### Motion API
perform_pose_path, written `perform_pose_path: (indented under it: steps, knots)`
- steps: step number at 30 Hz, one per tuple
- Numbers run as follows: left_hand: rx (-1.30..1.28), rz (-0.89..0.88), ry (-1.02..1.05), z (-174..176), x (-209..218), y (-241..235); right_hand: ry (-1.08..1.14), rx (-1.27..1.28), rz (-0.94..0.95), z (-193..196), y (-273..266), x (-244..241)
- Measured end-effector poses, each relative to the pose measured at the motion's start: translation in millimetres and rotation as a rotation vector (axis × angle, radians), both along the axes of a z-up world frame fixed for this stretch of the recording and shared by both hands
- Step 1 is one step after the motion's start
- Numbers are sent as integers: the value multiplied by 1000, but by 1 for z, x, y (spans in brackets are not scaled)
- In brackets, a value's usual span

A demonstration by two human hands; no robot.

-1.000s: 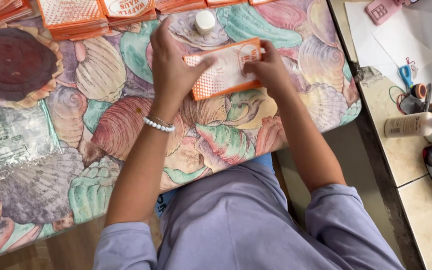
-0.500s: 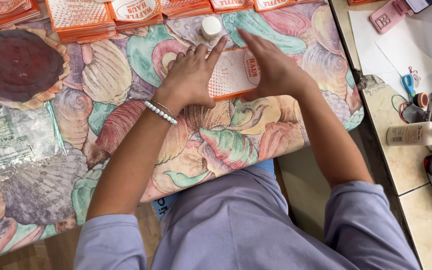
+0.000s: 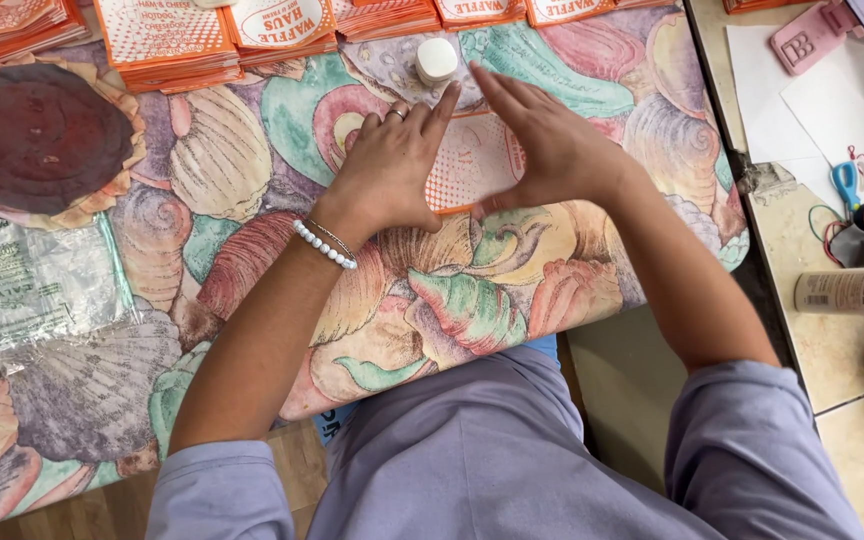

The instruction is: Applying glue and tape to paper bag templates and folding them to assemble the bags

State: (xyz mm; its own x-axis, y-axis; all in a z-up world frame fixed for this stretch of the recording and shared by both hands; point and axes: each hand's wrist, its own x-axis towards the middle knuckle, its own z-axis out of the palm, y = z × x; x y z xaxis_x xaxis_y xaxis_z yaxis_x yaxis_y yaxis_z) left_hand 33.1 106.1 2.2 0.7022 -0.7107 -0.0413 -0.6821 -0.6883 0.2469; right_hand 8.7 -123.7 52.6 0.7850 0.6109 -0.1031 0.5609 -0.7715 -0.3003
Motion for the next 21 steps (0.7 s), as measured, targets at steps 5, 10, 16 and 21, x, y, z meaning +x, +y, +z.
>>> perform_pose_path:
  steps: [5, 10, 16, 21]
  knots:
    - [25, 36, 41, -5, -1, -2, -58, 63, -85, -30, 21, -21]
    - [45, 16, -74, -12, 0, -2, -160, 79, -97, -75, 12, -21]
    - [114, 45, 86, 4, -6, -8, -232, 49, -118, -81, 17, -22]
    - [-11, 30, -11, -1, -20, -21, -239, 43, -106, -85, 15, -21]
